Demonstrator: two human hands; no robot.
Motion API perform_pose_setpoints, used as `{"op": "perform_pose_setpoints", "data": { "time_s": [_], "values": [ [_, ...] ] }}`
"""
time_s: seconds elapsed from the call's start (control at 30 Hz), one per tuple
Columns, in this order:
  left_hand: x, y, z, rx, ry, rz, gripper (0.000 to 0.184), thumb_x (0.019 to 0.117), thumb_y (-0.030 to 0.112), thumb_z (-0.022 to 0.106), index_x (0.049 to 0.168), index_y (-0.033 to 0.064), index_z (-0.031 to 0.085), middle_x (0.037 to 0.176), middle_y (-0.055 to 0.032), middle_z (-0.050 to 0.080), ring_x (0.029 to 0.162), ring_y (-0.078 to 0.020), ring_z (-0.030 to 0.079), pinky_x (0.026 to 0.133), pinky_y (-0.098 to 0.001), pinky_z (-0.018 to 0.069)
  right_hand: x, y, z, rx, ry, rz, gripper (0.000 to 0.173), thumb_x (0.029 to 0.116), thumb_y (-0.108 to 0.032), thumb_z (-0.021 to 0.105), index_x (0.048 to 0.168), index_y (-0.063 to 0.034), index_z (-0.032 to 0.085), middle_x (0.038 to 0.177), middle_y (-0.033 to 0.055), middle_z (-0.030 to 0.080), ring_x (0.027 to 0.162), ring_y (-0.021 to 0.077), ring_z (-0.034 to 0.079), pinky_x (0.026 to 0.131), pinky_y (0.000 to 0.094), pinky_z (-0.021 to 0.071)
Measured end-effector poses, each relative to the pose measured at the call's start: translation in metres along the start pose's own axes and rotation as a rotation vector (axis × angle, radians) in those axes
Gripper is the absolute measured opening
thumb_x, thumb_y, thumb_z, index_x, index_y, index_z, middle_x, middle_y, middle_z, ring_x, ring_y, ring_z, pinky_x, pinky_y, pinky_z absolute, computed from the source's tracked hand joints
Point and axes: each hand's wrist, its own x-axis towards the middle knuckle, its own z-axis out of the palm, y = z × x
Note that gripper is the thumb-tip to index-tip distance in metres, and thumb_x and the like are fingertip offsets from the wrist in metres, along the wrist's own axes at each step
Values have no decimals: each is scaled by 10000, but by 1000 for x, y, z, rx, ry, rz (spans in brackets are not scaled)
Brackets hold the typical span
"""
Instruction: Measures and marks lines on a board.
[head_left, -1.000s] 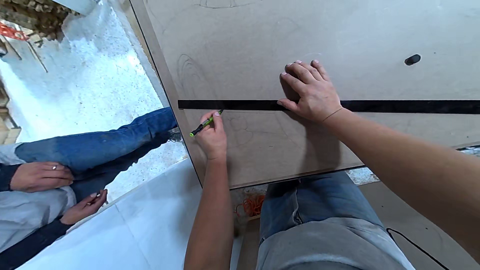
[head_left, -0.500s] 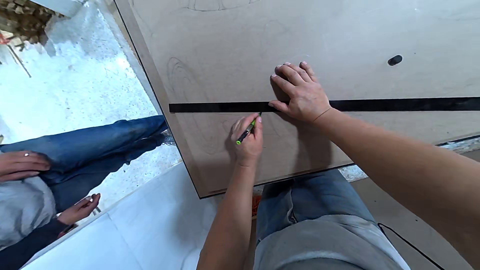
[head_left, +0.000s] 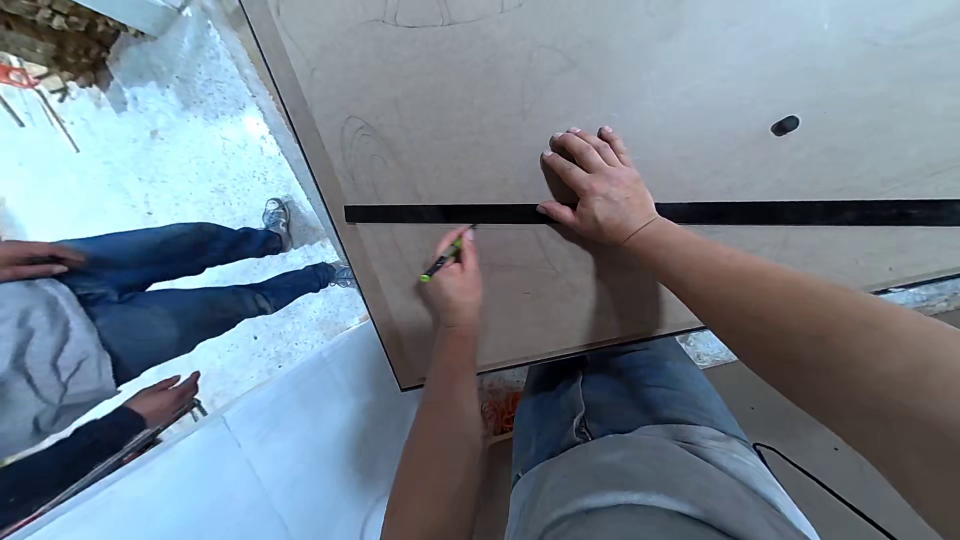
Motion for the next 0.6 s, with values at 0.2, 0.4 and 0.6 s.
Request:
{"op": "perform_pose_setpoints", "data": {
  "time_s": [0.2, 0.4, 0.6],
  "values": [
    [-33, -38, -122, -175, 138, -265, 404, 1110, 310, 460, 1174, -50, 633, 1081, -141, 759, 992, -255, 754, 954, -481, 608, 13, 13, -13, 28, -25, -4, 585, 1013, -602, 471, 1432, -216, 603, 1568, 59, 495, 1495, 268, 404, 1257, 530, 251],
    [-147, -54, -177, 120, -114, -538, 510, 1105, 379, 396, 1070, -37, 690, 687, -123, 641, 580, -250, 632, 609, -498, 574, 15, 21, -73, 16, -53, 113, 531, 1042, -503, 514, 1415, -136, 607, 1464, 132, 578, 1332, 350, 557, 1135, 571, 407],
    [-192, 3, -88, 94, -494, -578, 461, 1051, 455, 538, 1086, 29, 710, 892, -154, 693, 841, -304, 681, 826, -546, 556, -167, 2, -114, 143, -199, 203, 432, 1061, -419, 521, 1408, -183, 625, 1410, 79, 623, 1279, 259, 618, 1058, 524, 525]
  ]
}}
